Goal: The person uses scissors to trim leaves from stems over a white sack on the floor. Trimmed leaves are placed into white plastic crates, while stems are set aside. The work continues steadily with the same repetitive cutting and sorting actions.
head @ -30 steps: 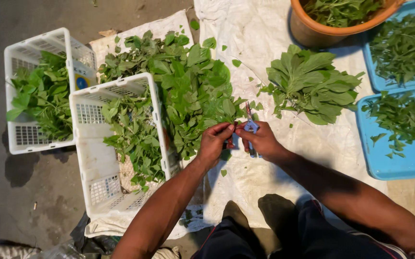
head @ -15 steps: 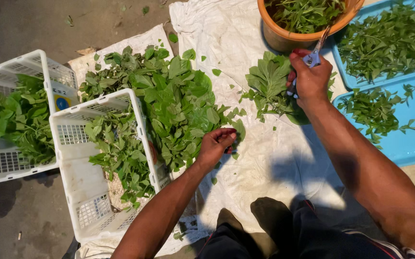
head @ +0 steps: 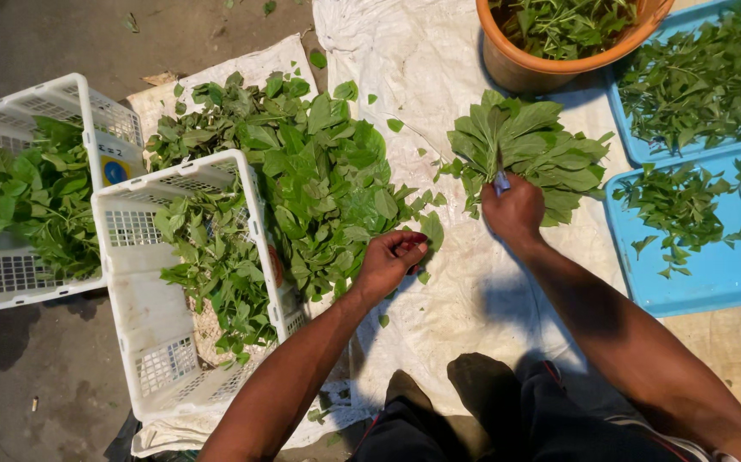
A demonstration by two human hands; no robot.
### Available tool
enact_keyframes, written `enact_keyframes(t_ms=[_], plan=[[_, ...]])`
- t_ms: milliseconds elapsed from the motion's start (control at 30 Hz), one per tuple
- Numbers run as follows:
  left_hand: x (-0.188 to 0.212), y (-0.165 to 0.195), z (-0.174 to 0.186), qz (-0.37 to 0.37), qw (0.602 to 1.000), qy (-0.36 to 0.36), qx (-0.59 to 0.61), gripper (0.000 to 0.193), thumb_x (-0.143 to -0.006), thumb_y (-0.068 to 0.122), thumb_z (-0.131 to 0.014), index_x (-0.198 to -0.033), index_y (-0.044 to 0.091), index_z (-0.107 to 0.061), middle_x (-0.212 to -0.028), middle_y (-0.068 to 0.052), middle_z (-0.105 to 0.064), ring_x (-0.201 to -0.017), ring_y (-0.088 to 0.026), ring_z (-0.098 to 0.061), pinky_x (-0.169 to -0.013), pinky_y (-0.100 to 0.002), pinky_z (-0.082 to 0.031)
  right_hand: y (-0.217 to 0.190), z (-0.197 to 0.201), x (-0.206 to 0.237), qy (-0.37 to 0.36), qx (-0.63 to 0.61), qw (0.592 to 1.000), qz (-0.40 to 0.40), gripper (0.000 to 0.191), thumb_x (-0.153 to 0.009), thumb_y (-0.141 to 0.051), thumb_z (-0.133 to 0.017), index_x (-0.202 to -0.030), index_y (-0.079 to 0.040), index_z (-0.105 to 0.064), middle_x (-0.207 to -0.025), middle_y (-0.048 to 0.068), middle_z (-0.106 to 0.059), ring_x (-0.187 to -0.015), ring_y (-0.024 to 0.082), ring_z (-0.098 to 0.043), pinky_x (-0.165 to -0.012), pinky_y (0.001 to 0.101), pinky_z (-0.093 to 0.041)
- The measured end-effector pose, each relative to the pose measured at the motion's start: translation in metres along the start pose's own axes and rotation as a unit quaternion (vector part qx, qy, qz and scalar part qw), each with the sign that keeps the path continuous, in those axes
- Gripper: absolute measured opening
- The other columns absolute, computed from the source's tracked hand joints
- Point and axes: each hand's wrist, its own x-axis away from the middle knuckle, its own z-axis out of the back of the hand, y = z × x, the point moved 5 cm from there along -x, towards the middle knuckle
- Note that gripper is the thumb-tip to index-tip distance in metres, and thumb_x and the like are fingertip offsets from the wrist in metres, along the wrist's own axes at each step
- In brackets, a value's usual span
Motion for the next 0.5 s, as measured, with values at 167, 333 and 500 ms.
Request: enact_keyframes(t_ms=[167, 333, 500], plan=[[-0.001, 0.008, -0.005, 0.0, 1.0, 0.003, -0.004, 0.023, -0.095, 0.01, -0.073, -0.113, -0.004, -0.073, -0.078, -0.003, -0.069, -0.061, -0.008, -0.059, -0.055, -0.023, -0.048, -0.006, 0.012, 0.031, -0.058, -0.328, 0.937, -0.107, 0.012, -0.092, -0.011, -0.076, -0.091, -0.002, -0.068, -0.065, 0.004, -0.064, -0.052, 0.013, -0.056, -0.048, 0.0307, -0.044], [-0.001, 0.021, -0.024, 0.025, 0.999, 0.034, 0.02, 0.032, -0.094, 0.019, -0.073, -0.122, 0.002, -0.072, -0.092, -0.003, -0.078, -0.071, -0.009, -0.068, -0.06, -0.022, -0.054, -0.036, 0.017, 0.067, -0.111, -0.422, 0.892, -0.121, 0.009, -0.094, -0.008, -0.074, -0.098, -0.001, -0.07, -0.066, 0.001, -0.063, -0.052, 0.006, -0.054, -0.048, 0.0236, -0.043], [0.002, 0.032, -0.033, 0.009, 0.997, 0.04, 0.072, 0.037, -0.093, 0.023, -0.077, -0.125, 0.005, -0.073, -0.094, -0.007, -0.076, -0.076, -0.01, -0.069, -0.062, -0.023, -0.055, -0.06, 0.013, 0.085, -0.166, -0.394, 0.903, -0.05, 0.012, -0.095, -0.01, -0.074, -0.102, 0.0, -0.073, -0.069, 0.002, -0.064, -0.057, 0.006, -0.055, -0.05, 0.0237, -0.044]])
